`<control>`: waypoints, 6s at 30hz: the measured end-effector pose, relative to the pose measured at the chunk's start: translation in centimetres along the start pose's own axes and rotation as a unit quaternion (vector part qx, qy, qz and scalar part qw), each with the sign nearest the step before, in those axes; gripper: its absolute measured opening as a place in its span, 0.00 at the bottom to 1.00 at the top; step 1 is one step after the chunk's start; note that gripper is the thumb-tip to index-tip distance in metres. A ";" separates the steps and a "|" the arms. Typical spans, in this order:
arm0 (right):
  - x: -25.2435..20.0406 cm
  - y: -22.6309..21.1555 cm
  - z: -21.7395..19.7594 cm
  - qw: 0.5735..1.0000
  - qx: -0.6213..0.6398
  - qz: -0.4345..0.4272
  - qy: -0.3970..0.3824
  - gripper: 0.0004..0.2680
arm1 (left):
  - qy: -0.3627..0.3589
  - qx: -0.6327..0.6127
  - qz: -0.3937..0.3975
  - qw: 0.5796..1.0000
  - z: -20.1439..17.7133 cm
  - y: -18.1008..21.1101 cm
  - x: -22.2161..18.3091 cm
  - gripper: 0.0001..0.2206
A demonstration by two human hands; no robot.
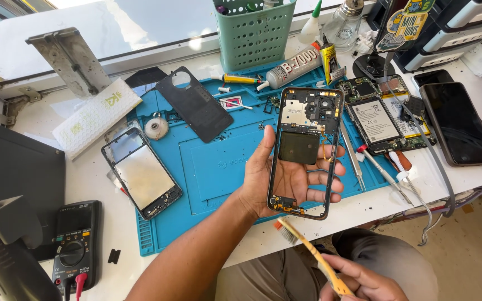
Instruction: Cleaning and inspecting the internal components of a disassembled smartphone using a cotton swab and a prying tool
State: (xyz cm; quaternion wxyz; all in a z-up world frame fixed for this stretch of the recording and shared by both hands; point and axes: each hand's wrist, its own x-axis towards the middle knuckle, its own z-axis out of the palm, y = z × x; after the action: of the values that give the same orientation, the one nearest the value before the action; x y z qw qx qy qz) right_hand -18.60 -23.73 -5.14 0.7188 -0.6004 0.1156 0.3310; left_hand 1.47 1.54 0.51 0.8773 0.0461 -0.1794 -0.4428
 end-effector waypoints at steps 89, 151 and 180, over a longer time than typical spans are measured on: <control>21.2 -24.1 4.2 0.522 -0.742 -0.339 0.248 0.05 | 0.342 0.308 0.397 0.794 -1.0 -0.7 1.4 0.36; 7.0 -17.9 2.9 0.600 -0.380 -0.613 0.346 0.02 | 0.101 0.095 -0.088 0.986 0.9 -2.7 0.2 0.40; 4.7 -16.4 2.9 0.645 -0.317 -0.596 0.357 0.03 | 0.083 -0.012 -0.111 0.990 -0.2 -2.8 -0.3 0.44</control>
State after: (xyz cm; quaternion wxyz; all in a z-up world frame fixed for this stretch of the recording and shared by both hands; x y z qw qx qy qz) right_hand -5.64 -20.40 5.79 0.4296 -0.8024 -0.1321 -0.3925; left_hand -0.75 0.09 -0.41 0.8350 0.0923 -0.0941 -0.5343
